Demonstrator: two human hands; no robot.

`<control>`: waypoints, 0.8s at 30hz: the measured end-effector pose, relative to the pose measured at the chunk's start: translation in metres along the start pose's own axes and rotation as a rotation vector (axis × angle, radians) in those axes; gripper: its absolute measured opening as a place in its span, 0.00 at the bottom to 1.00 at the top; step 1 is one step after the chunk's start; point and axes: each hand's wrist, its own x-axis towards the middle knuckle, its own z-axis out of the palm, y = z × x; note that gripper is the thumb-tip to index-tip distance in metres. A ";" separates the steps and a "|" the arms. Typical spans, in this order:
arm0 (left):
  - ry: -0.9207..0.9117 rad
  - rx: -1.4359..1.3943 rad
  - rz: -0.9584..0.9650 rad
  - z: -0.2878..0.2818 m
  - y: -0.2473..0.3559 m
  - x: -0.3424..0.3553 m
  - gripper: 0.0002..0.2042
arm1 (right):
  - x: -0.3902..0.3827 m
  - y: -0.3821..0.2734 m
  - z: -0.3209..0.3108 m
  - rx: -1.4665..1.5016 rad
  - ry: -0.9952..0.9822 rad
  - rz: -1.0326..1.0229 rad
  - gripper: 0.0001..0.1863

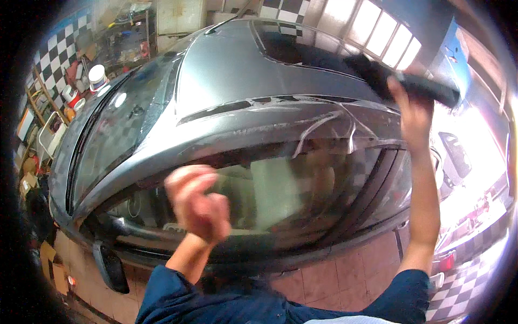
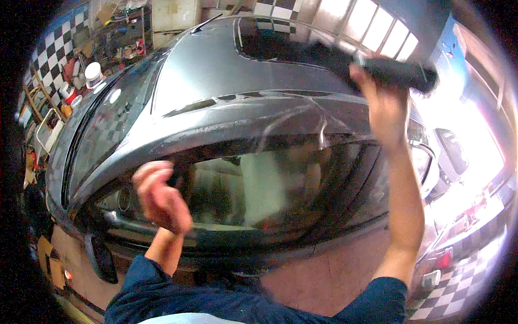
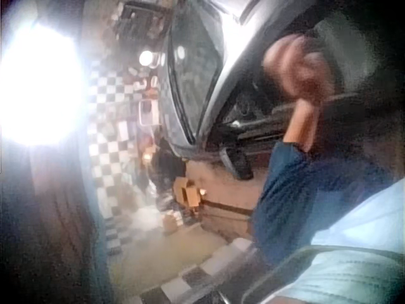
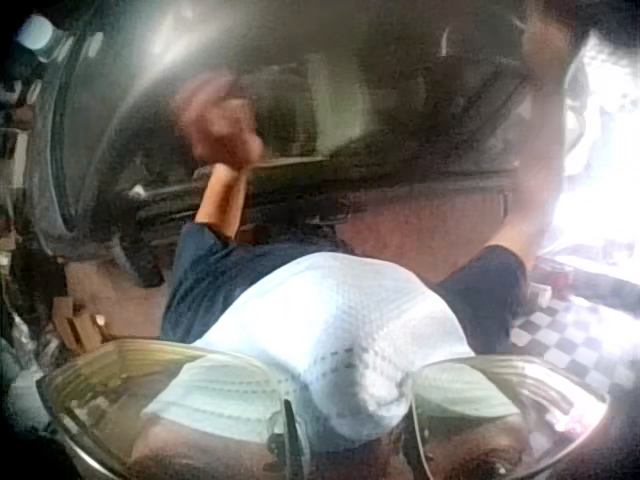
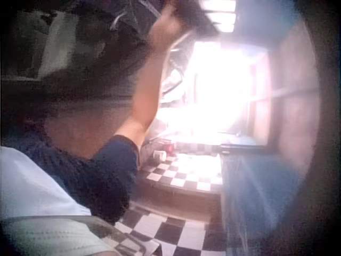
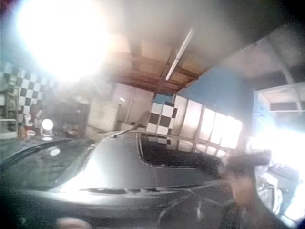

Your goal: The person applies a tint film to the rear side window of a car. They use a squeegee to smooth the film, spray liquid from a bottle to adjust the film, and press the edges by hand to adhere it to the window.

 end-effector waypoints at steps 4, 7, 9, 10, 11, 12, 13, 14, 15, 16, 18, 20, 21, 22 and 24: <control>0.243 0.432 0.066 -0.026 -0.055 -0.007 0.08 | 0.100 0.089 0.063 -0.056 -0.279 0.111 0.17; 0.258 0.498 0.009 -0.025 -0.064 -0.010 0.09 | 0.111 0.120 0.114 -0.133 -0.418 -0.007 0.18; 0.227 0.514 0.026 -0.020 -0.061 -0.008 0.10 | 0.112 0.136 0.131 -0.163 -0.509 -0.042 0.19; 0.218 0.513 -0.002 -0.020 -0.061 -0.007 0.10 | 0.114 0.138 0.137 -0.187 -0.577 -0.071 0.19; 0.207 0.508 -0.030 -0.020 -0.061 -0.006 0.11 | 0.110 0.141 0.140 -0.146 -0.526 -0.135 0.18; 0.196 0.499 -0.059 -0.018 -0.061 -0.005 0.11 | 0.108 0.143 0.138 -0.144 -0.537 -0.129 0.17; 0.190 0.507 -0.064 -0.019 -0.061 -0.005 0.12 | 0.107 0.140 0.135 -0.142 -0.552 -0.127 0.17; 0.192 0.507 -0.068 -0.018 -0.061 -0.004 0.12 | 0.105 0.138 0.132 -0.142 -0.566 -0.123 0.16; 0.195 0.512 -0.071 -0.020 -0.060 -0.002 0.12 | 0.102 0.131 0.128 -0.123 -0.560 -0.174 0.15; 0.197 0.514 -0.078 -0.020 -0.060 -0.004 0.12 | 0.098 0.126 0.125 -0.096 -0.584 -0.145 0.16; 0.203 0.503 -0.080 -0.019 -0.061 -0.004 0.12 | 0.090 0.117 0.119 -0.045 -0.628 -0.085 0.16; 0.207 0.499 -0.088 -0.020 -0.062 -0.006 0.12 | 0.087 0.125 0.121 0.011 -0.613 -0.107 0.15; 0.211 0.495 -0.098 -0.019 -0.062 -0.007 0.12 | 0.088 0.130 0.120 0.045 -0.620 -0.102 0.15; 0.214 0.493 -0.109 -0.019 -0.063 -0.008 0.12 | 0.089 0.133 0.118 0.081 -0.628 -0.098 0.15; 0.207 0.476 -0.098 -0.020 -0.065 -0.010 0.12 | 0.093 0.133 0.114 0.160 -0.672 -0.085 0.15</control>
